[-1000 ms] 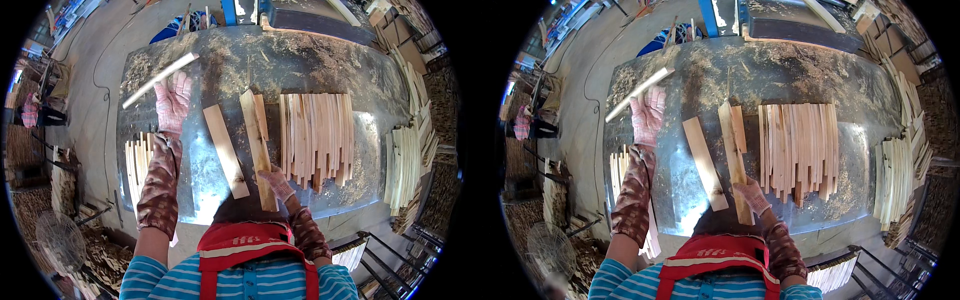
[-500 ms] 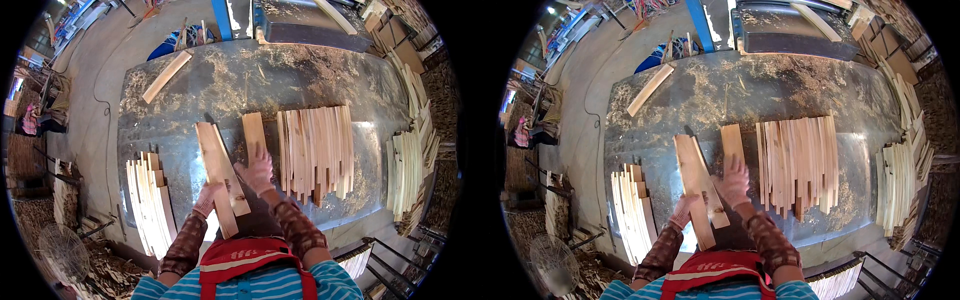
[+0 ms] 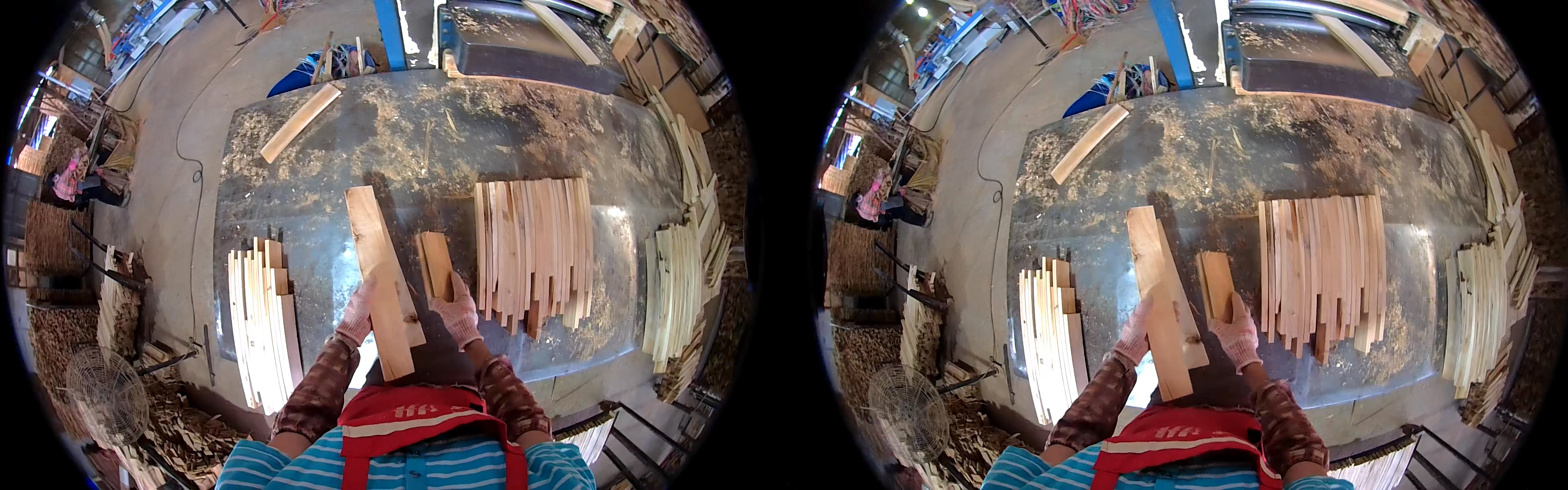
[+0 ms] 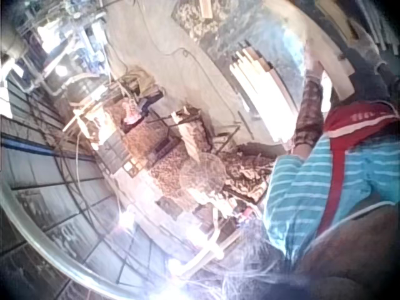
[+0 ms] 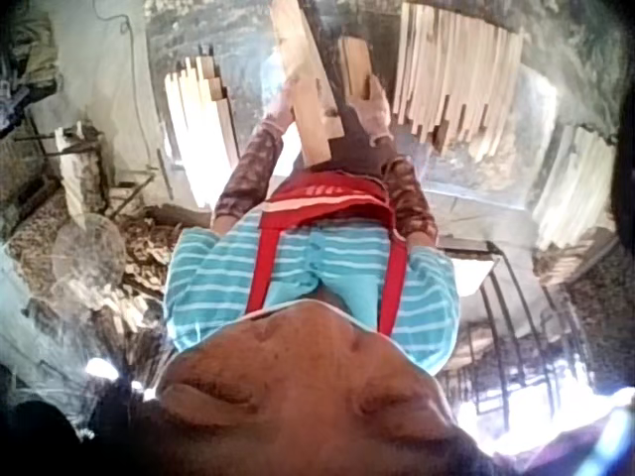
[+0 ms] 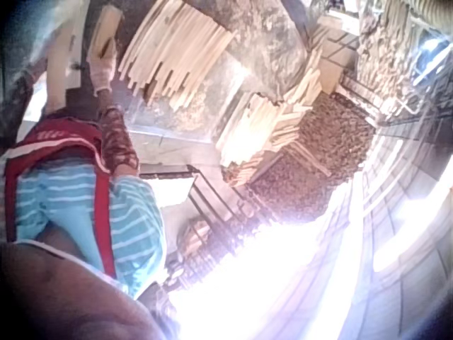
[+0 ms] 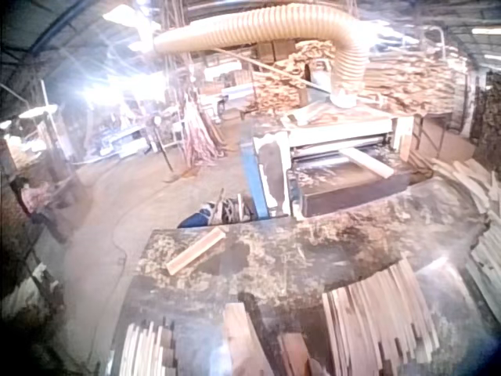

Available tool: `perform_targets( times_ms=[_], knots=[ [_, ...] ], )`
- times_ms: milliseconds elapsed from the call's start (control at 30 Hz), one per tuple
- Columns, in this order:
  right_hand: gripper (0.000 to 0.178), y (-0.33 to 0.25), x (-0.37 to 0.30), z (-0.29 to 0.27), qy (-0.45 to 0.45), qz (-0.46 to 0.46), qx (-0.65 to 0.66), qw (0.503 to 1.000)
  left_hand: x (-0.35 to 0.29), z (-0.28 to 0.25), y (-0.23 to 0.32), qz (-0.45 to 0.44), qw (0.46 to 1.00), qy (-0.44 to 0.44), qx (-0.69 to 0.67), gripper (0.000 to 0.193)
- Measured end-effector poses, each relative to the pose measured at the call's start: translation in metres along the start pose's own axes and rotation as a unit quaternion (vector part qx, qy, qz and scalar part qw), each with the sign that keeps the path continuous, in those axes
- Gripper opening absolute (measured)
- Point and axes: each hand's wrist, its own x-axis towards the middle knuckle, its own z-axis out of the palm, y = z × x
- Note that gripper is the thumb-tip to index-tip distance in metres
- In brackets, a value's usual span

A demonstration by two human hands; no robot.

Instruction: The person picks up thin wooden planks from a workbench and stacks them into neat piles. They repeatedly gather planks, align them, and place them onto a growing stack on the bench and later onto a metal rack.

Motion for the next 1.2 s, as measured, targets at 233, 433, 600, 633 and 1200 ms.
perform_targets(
  times_ms=[233,433,600,633,1200],
  knots=[
    [0.045,0.059,-0.006,-0.015,-0.128,0.262,0.701,0.651,0.04,-0.026,-0.05,0.026,0.998,0.047,0.034,0.031],
    [0.047,-0.006,-0.02,-0.054,-0.128,0.192,0.75,0.62,0.039,-0.012,-0.063,0.249,0.933,0.169,0.196,0.068],
    [0.056,0.003,-0.044,-0.002,-0.156,-0.068,0.363,0.916,-0.007,0.059,-0.046,0.021,0.993,-0.033,0.111,0.068],
    [0.056,-0.022,-0.05,-0.007,-0.159,-0.093,0.247,0.951,-0.007,0.047,-0.044,0.024,0.993,-0.017,0.116,0.062],
    [0.051,-0.037,0.004,0.029,-0.017,0.138,0.189,0.972,-0.009,-0.032,-0.044,0.05,0.997,0.043,0.043,0.035]
  ],
)
